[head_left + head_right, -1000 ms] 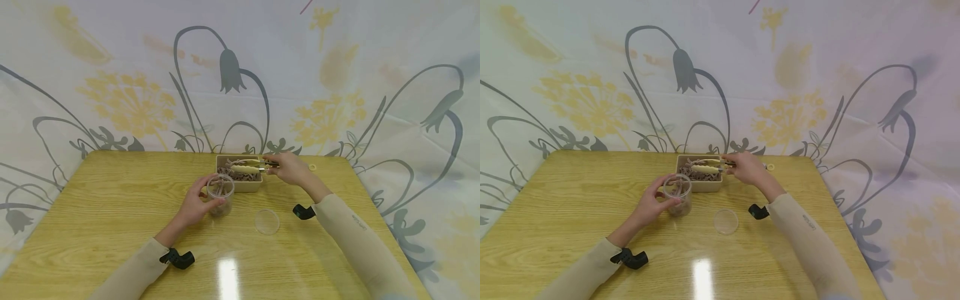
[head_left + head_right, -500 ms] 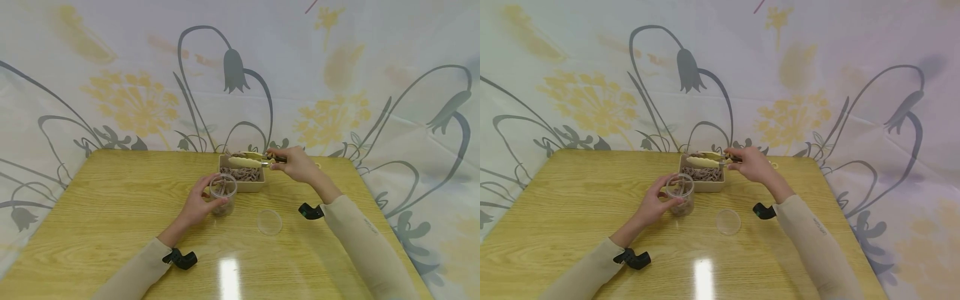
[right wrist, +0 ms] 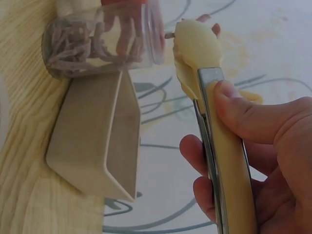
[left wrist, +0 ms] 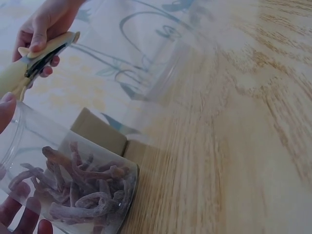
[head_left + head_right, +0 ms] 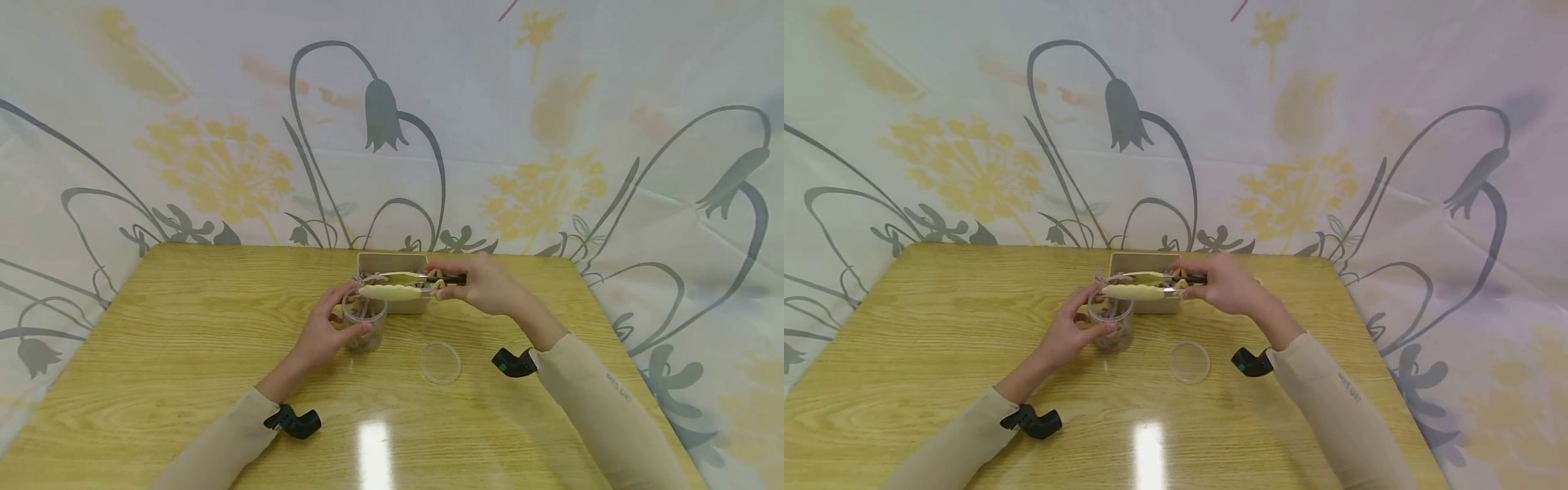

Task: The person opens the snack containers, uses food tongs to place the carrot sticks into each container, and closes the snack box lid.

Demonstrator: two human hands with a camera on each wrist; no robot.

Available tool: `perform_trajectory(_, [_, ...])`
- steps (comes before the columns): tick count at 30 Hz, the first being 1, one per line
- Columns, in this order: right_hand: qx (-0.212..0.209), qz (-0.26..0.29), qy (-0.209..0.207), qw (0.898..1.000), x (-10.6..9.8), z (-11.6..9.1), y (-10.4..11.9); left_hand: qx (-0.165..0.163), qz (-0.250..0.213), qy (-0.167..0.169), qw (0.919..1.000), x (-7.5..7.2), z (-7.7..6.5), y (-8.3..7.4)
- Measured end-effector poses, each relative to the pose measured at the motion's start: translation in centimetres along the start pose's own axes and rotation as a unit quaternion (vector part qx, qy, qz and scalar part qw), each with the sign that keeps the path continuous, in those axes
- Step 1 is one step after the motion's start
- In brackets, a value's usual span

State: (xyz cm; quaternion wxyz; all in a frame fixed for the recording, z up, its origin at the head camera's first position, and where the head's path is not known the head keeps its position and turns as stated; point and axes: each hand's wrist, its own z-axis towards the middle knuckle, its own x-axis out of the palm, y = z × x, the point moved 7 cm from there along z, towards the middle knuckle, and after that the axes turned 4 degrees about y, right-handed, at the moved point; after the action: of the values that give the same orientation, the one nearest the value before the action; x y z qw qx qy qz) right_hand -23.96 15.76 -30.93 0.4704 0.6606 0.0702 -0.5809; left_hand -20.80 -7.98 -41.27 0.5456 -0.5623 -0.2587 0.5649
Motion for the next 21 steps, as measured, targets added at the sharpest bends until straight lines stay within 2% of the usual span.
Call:
perform_trajectory(2, [-0.016, -0.001, 0.004, 1.000, 0.30, -0.03, 0.17, 0.000, 0.004, 0.002, 1.0000, 0.10, 0.23, 1.13])
perform_trajectory(15, [-0.026, -0.001, 0.031, 0.999, 0.96, -0.08, 0.36, 0.003, -0.022, 0.051, 0.9984, 0.64, 0.83, 1.31])
perform_trajectory(21, [0.000, 0.012, 0.050, 0.999, 1.03, -0.18, 0.11, -0.002, -0.031, 0.053, 0.9981, 0.76, 0.90, 1.32])
